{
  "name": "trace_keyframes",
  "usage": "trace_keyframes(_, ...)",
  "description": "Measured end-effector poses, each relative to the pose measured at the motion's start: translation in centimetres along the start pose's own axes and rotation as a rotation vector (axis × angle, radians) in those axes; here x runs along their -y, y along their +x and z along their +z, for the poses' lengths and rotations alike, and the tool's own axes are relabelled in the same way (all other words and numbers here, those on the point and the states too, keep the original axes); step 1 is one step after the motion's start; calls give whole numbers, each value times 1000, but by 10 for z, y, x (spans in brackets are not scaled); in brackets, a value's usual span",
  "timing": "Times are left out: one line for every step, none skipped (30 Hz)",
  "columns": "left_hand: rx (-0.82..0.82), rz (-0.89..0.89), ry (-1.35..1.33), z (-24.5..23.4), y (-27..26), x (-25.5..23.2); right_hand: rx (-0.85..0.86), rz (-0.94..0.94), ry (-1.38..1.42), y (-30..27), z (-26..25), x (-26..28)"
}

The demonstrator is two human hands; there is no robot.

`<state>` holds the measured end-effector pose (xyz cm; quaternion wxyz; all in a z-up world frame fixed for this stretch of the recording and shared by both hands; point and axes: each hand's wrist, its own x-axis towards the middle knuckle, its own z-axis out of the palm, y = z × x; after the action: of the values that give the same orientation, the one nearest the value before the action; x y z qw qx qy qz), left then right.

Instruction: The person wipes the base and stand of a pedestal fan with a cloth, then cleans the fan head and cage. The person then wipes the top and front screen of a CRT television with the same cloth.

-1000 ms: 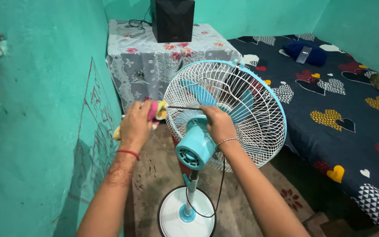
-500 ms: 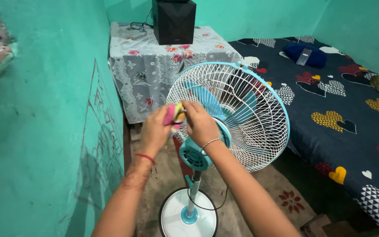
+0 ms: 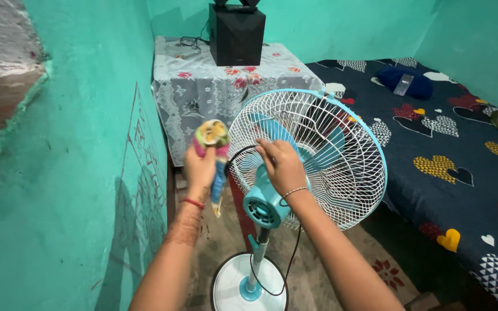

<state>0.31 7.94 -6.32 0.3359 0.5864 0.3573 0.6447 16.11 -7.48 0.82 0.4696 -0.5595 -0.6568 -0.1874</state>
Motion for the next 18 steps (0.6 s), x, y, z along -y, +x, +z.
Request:
trace_keyframes(-64,-62,-83,-3,4,13,-24,12,-13,1,-1,0)
trace_keyframes(-128,-123,-167,-7,6,23,-49,24,-27,1,-3,0)
trace_keyframes(-192,-184,-250,-11,6,31,-61,37,-6,2,-4,-1)
trace_keyframes(-225,-217,-460,-13,4,37,-72,51,15,3,-5,-3)
trace_keyframes(-258,-247,-670,-15,1,40,-84,63,36,4,-6,-5)
trace_keyframes(-290,-276,-881,-17,-2,42,-77,87,48,4,-6,-5)
trace_keyframes(-192,-374,-1024,-16,-8,43,-70,110,61,4,-6,-5)
trace_keyframes(-89,-471,-1165,-13,-14,42,-63,134,74,4,-5,-5)
trace_keyframes(22,-562,-1303,-10,-16,39,-57,122,81,4,-4,-4)
trace_keyframes(118,-548,-1388,-6,-19,34,-52,110,89,4,-2,-2)
trace_keyframes(214,-534,-1471,3,-24,30,-45,98,97,3,0,-1)
trace_keyframes(312,-519,-1551,11,-26,26,-36,75,108,1,2,1)
trace_keyframes(216,-585,-1454,19,-24,24,-26,53,119,-2,4,4)
trace_keyframes(120,-648,-1355,26,-21,25,-16,32,129,-6,6,5)
trace_keyframes(25,-709,-1254,31,-16,28,3,17,117,-9,6,5)
trace_keyframes(-23,-675,-1258,34,-8,33,22,2,105,-11,5,4)
trace_keyframes(-64,-641,-1261,38,3,36,35,-10,90,-13,4,3)
trace_keyframes(-104,-607,-1263,41,10,37,66,2,85,-15,2,1)
